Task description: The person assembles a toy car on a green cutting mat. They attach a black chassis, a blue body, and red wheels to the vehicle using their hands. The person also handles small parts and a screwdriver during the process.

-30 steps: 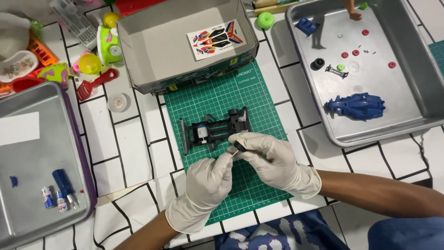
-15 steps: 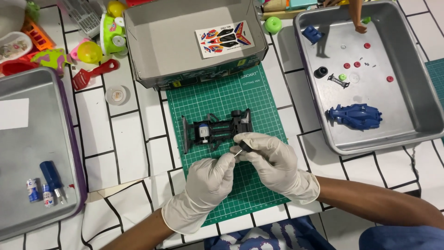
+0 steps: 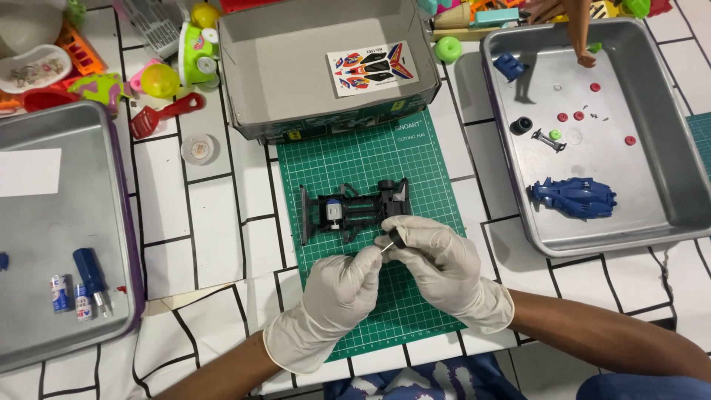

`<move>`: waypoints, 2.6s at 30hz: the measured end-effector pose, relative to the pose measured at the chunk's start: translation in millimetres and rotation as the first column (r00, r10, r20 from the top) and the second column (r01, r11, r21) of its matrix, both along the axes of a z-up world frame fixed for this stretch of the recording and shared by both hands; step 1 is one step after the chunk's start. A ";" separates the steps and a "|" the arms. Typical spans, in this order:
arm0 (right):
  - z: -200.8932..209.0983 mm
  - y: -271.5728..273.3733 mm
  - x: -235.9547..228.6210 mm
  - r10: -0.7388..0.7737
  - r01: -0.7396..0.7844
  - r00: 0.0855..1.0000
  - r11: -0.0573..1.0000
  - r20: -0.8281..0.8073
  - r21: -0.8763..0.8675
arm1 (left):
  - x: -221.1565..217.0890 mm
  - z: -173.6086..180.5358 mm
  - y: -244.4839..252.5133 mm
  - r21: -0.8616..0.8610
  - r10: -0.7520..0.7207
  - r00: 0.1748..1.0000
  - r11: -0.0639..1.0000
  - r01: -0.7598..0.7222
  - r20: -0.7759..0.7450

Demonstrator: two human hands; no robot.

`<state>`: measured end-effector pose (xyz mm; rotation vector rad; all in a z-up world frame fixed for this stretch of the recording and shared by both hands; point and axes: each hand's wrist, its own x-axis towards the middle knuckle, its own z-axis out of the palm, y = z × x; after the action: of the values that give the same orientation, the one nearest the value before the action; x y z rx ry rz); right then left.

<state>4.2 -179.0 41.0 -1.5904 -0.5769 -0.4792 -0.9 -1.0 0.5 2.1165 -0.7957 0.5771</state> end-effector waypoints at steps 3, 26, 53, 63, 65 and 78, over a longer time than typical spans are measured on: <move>-5.0 1.6 -0.3 0.099 -0.073 0.983 0.984 -0.156 0.162 | -1.2 -14.7 0.3 -0.023 0.019 0.998 1.000 -0.020 -0.059; -4.8 2.1 -1.5 0.122 -0.098 0.975 0.987 -0.184 0.130 | -5.6 -11.5 2.9 -0.042 -0.005 0.999 0.999 0.003 -0.038; -7.1 -0.8 4.3 0.211 -0.145 0.941 0.957 -0.264 0.250 | -2.1 -10.5 7.2 -0.139 -0.091 0.976 0.988 0.064 -0.197; -14.9 -5.0 6.5 0.256 -0.113 0.834 0.947 -0.488 0.302 | 5.3 26.8 6.5 -0.275 -0.243 0.810 0.956 0.106 -0.534; -14.8 -5.0 7.7 0.292 -0.146 0.835 0.935 -0.467 0.323 | 5.3 16.2 5.3 -0.270 -0.236 0.866 0.955 0.123 -0.440; -8.8 -3.7 8.9 0.251 -0.125 0.886 0.939 -0.389 0.320 | 6.4 32.8 3.3 -0.427 -0.334 0.583 0.904 -0.024 -0.741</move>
<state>13.1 -182.7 32.2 -1.2878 -0.3059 -0.0521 5.5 2.3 33.3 1.6198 -0.2813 -0.3354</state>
